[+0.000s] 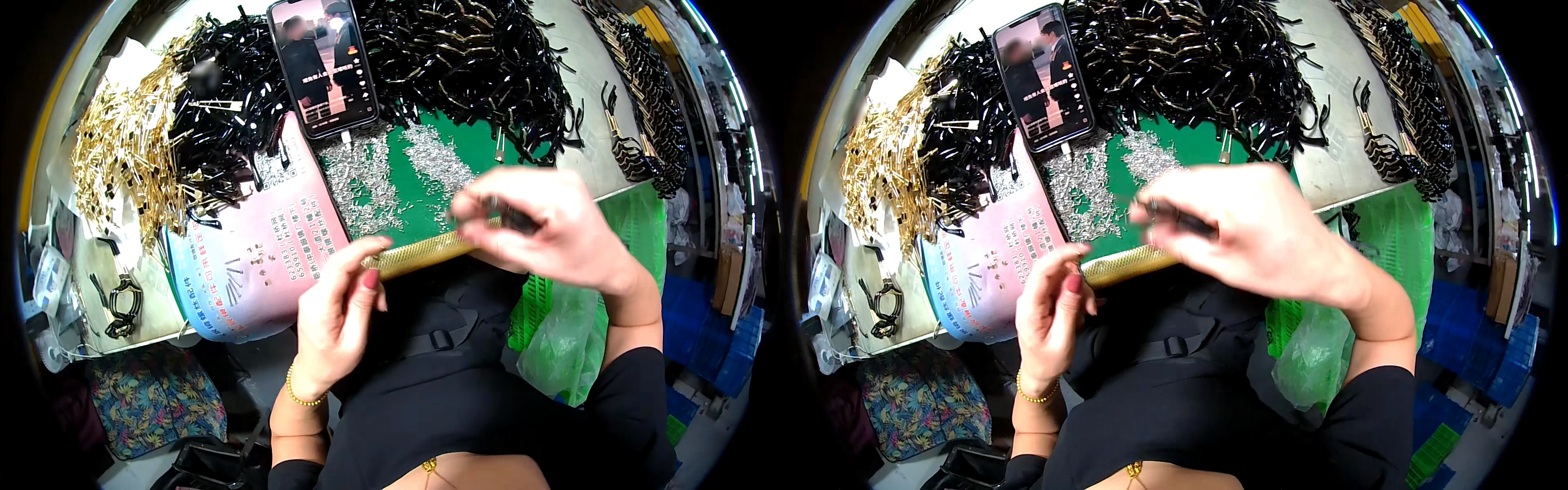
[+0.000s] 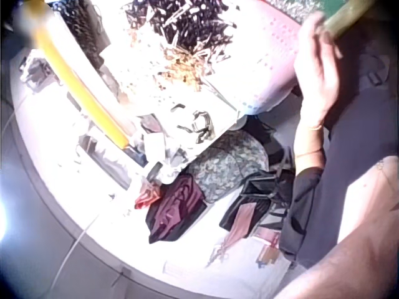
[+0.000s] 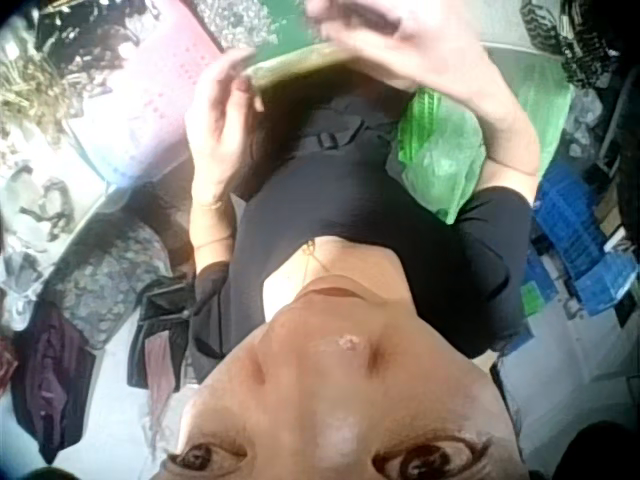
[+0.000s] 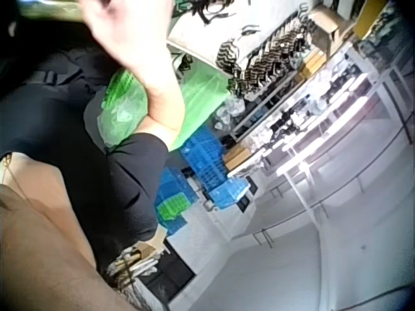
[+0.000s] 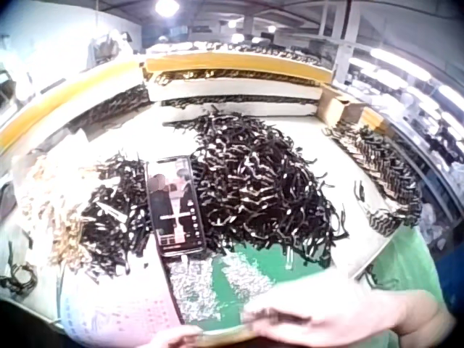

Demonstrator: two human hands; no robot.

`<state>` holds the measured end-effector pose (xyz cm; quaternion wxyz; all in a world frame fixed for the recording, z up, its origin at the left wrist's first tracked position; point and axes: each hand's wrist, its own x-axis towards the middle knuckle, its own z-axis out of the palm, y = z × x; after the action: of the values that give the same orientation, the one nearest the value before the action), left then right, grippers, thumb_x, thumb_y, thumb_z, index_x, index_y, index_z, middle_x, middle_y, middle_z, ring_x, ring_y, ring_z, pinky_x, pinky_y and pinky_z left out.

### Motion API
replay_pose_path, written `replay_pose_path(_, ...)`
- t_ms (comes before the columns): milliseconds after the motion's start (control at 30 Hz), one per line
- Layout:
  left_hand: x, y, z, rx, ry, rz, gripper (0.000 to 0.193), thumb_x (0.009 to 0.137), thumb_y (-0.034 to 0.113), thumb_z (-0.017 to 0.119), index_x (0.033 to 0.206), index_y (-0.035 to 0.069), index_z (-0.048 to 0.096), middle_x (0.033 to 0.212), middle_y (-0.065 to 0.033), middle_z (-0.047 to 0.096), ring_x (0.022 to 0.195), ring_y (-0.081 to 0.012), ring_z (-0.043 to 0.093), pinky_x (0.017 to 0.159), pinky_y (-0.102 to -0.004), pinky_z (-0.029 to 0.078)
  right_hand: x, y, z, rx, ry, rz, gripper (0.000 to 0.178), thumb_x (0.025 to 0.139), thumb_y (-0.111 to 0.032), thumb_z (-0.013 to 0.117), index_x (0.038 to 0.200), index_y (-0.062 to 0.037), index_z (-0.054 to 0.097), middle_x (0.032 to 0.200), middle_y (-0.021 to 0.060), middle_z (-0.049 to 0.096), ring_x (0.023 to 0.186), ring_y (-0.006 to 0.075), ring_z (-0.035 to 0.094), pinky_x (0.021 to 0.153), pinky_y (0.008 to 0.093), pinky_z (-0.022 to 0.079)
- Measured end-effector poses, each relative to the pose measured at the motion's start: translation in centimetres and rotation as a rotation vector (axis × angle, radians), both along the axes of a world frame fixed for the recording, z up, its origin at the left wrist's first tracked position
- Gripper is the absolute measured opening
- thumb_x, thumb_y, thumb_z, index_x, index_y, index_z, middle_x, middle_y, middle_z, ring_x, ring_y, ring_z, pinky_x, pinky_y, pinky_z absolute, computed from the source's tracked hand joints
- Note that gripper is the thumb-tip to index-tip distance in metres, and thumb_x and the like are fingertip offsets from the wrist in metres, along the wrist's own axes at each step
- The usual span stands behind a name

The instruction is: The person repeatedly assembles eyeglasses by inserting small metal pins into the temples using a wooden-handled tool. They pick up a pair of glasses, insert a pin into the hinge, and place the assembled glasses on the table, repeating this process multiple times.

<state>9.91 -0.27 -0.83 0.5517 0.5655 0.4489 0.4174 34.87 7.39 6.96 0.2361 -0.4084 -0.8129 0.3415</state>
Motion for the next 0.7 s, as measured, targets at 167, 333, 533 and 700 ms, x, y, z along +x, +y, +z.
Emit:
replay_pose_path(167,0.8,-0.4,-0.4,-0.088,-0.065,-0.026,0.026,0.104,0.004,0.056,0.129,0.0,0.062,0.099,-0.0054,0.068,0.068,-0.0053,0.053,0.065,-0.0212,0.045,-1.3,-1.9,-0.4,-0.59,0.115,-0.114,0.014,0.085,-0.004,0.08,0.09,0.0004,0.068,0.077,0.0011,0.065,0.07,0.0043,0.058,0.062,0.0228,0.046)
replay_pose_path(333,0.2,-0.6,0.0,-0.198,-0.133,-0.08,0.031,0.104,0.003,0.055,0.135,0.001,0.062,0.113,-0.0044,0.071,0.071,-0.0044,0.052,0.067,-0.0192,0.046,-1.6,-2.6,-1.6,-0.352,0.061,-0.102,0.017,0.089,-0.008,0.076,0.091,0.0024,0.064,0.081,0.008,0.068,0.071,0.0131,0.064,0.06,0.0281,0.05)
replay_pose_path(533,0.1,-0.2,0.2,-0.019,0.042,-0.113,0.033,0.096,-0.003,0.061,0.129,0.002,0.067,0.117,-0.0137,0.073,0.085,-0.0172,0.071,0.074,-0.0296,0.054,-1.2,-2.6,-2.1,-0.386,0.066,-0.06,0.017,0.089,-0.01,0.076,0.089,0.0014,0.063,0.082,0.0091,0.069,0.071,0.0157,0.066,0.06,0.029,0.05)
replay_pose_path(700,0.5,0.2,0.5,0.297,0.321,-0.239,0.024,0.088,-0.003,0.067,0.111,0.004,0.071,0.095,-0.0101,0.074,0.075,-0.0262,0.069,0.069,-0.0336,0.054,-0.1,-3.0,-2.6,-0.246,0.031,0.144,0.019,0.09,-0.016,0.074,0.091,-0.0017,0.062,0.08,0.0111,0.066,0.071,0.0297,0.067,0.06,0.0373,0.051)
